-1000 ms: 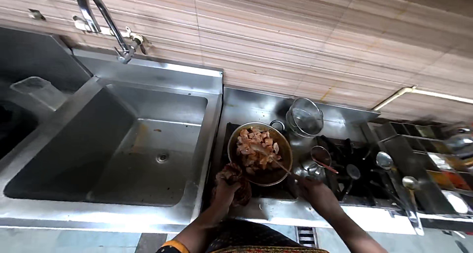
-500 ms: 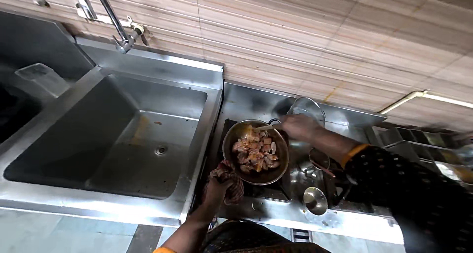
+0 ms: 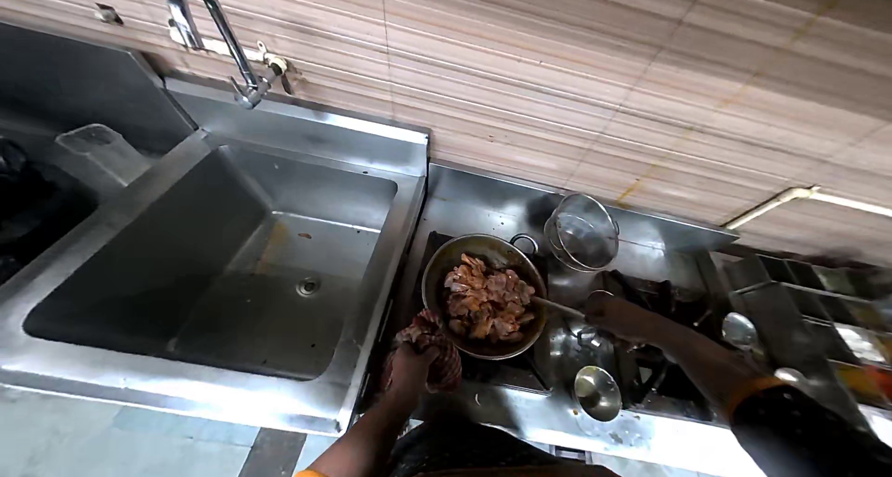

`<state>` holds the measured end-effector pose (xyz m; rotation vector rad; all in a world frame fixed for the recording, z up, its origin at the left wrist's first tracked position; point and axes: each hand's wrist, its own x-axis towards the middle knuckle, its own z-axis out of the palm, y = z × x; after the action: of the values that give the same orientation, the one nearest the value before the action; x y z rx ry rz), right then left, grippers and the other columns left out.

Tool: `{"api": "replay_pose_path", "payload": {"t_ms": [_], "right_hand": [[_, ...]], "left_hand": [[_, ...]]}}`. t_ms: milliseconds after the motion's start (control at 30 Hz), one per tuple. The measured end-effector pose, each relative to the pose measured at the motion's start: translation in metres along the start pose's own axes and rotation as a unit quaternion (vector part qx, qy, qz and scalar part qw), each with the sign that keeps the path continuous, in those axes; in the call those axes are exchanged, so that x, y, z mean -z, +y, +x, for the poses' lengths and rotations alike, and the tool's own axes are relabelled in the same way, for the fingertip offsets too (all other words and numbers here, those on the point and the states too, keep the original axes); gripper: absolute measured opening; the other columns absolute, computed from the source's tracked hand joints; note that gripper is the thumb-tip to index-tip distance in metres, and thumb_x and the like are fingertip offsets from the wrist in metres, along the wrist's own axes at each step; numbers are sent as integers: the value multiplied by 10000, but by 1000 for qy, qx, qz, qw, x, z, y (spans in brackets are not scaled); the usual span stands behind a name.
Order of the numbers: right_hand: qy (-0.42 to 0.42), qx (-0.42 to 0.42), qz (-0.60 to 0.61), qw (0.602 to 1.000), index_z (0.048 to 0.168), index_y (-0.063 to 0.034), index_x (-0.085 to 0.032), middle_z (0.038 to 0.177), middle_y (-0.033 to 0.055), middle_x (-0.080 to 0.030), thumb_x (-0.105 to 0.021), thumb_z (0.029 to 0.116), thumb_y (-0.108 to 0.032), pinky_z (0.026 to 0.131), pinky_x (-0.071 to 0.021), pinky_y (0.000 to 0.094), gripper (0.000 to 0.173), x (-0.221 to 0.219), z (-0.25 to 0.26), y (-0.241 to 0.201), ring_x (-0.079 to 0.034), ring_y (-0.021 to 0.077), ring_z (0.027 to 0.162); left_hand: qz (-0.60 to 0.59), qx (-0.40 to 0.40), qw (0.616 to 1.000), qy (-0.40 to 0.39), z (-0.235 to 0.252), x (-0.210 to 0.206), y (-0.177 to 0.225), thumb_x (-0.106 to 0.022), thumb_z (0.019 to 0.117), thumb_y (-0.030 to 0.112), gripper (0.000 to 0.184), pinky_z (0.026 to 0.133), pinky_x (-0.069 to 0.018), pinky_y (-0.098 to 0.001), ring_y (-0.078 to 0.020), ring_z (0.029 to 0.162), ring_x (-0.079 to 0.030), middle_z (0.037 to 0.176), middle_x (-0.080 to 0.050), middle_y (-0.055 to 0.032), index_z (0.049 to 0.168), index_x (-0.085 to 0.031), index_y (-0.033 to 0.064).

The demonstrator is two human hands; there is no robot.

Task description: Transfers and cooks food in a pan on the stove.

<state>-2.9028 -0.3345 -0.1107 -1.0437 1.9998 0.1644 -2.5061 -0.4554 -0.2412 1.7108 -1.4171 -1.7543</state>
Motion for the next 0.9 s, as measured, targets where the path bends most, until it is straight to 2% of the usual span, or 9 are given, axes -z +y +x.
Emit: {"api": "replay_pose_path", "payload": {"t_ms": [100,133,233,333,367,500,633,800,900], "right_hand": [[-23,13,86,996,1274,-79,-658,861,116,-670,-499,1095,-330,610,-555,391,348,-33,-7,11,-622,200,637],[-25,8,112,993,1275,-95,-655,848,93,-670,-492,1093,-354,574,-554,368,356,-46,-8,14,-621,180,611],[-60,-5,205,977,1356,-155,-614,860,66,-657,-478,1086,-372,554,-540,345,372,-81,-6,11,-609,162,605],[-72,24,369,926,1315,-129,-590,775,17,-590,-476,1080,-283,459,-435,261,304,-118,7,-8,-507,101,521],[-63,22,424,903,1355,-126,-575,772,13,-585,-479,1079,-265,447,-417,249,323,-130,12,-17,-494,91,514],[26,13,545,838,1377,-95,-568,783,30,-606,-502,1073,-213,455,-414,255,332,-161,26,-59,-503,97,528],[99,25,491,865,1384,-88,-587,761,39,-594,-491,1087,-258,470,-433,297,355,-172,28,-60,-506,128,535],[155,20,387,909,1431,-168,-596,770,60,-641,-513,1087,-274,451,-485,342,370,-170,2,-29,-551,164,515],[189,37,289,938,1422,-186,-615,767,74,-658,-508,1080,-274,509,-527,395,369,-164,-17,-24,-589,188,544]], "left_hand": [[-8,-13,1000,-5,0,2,0,-779,874,163,426,905,-555,-483,-287,1031,-669,1100,-671,-207,1196,-608,-58],[-7,-14,1000,-5,0,2,0,-776,878,164,414,896,-560,-478,-279,1017,-674,1087,-675,-200,1188,-611,-55],[5,-7,1000,-3,-1,1,4,-773,892,170,404,878,-557,-472,-275,994,-670,1064,-671,-193,1184,-605,-53],[28,3,1000,-6,2,3,4,-767,909,202,436,920,-541,-488,-292,1042,-659,1114,-667,-205,1224,-601,-51],[35,5,999,-7,2,3,3,-768,910,207,440,922,-539,-494,-298,1045,-659,1116,-668,-209,1224,-603,-51],[34,4,999,-14,6,4,1,-778,893,203,420,904,-548,-496,-294,1036,-661,1108,-669,-197,1206,-619,-28],[44,13,999,-26,3,4,0,-778,897,226,487,924,-548,-500,-307,1074,-651,1155,-653,-214,1259,-590,-40],[5,14,999,-44,0,2,-4,-790,891,193,499,909,-561,-471,-288,1062,-656,1164,-647,-211,1268,-565,-45],[-10,13,999,-50,-1,3,-3,-799,877,184,519,909,-562,-463,-283,1069,-656,1173,-645,-209,1275,-558,-45]]}}
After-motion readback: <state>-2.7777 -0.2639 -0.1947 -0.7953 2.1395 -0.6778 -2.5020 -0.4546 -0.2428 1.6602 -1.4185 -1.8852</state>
